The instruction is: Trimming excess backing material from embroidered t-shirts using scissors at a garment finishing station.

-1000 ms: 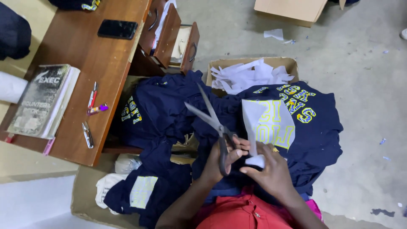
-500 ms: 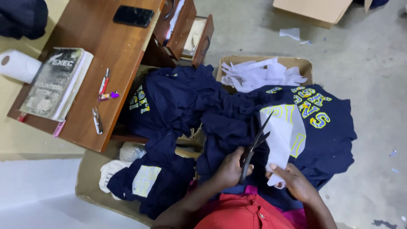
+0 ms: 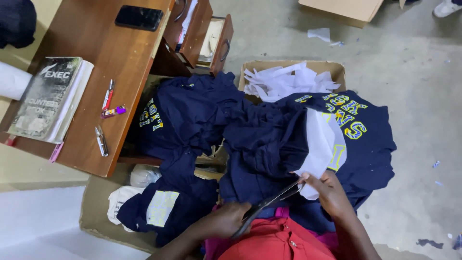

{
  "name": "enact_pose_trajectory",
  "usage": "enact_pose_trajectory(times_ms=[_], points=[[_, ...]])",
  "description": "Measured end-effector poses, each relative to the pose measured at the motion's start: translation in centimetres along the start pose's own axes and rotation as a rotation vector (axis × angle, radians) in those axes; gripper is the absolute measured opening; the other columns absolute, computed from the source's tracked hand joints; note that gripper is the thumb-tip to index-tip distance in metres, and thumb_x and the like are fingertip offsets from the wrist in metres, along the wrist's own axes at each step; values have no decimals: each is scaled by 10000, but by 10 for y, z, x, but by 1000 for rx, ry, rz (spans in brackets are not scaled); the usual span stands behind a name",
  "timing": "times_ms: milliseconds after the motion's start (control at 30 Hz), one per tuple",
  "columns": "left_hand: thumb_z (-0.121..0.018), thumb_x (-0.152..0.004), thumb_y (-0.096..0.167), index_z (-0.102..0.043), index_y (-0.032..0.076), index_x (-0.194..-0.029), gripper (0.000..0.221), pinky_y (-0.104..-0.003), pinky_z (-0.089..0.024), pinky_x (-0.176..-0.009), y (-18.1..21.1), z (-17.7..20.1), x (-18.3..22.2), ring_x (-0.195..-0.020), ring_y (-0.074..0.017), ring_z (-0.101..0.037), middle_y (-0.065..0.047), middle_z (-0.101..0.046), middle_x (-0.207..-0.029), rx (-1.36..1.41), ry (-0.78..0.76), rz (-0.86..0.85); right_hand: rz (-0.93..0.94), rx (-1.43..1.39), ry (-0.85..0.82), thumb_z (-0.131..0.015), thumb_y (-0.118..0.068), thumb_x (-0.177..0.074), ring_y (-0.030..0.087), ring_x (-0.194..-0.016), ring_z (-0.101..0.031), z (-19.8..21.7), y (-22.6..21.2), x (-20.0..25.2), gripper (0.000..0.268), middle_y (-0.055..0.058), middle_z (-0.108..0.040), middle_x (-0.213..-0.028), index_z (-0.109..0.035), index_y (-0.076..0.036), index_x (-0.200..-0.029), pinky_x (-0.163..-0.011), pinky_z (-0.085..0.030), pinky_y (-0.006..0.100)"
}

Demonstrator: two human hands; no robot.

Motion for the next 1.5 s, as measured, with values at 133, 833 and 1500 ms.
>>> enact_pose_trajectory(times_ms=[133,833,1500], points=[[-627,-912,175,-521,82,-887,143,-483,-403,-591,-4,1,12,-662,-315,-604,-160,-663,-800,27,-6,-19,-11,175,-32,-699,-288,-966,141,-572,-593,1,-4,-1,329,68,-728,-678,-775,-42,-763,-535,-401,287],[-608,-952,165,-531,33,-1091,207,-516,-502,-698,17,0,-14,-820,-416,-679,-209,-684,-946,69,158,82,47,87,-158,-650,-187,-1025,143,-727,-582,-30,11,33,230,30,-644,-782,-703,-38,-857,-638,-447,308],[-596,-904,113,-515,38,-969,128,-535,-483,-777,26,-1,-23,-789,-460,-667,-211,-687,-875,-1,168,38,-15,517,-127,-621,-313,-1000,189,-1164,-753,-38,44,41,358,57,-847,-1181,-802,-88,-1212,-1054,-530,346]])
Point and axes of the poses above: each hand's wrist, its own x-axis away from the middle knuckle, its own z-axis out of the back of the hand, y = z × x, the point moved 6 cm from there along -x, towards the middle knuckle
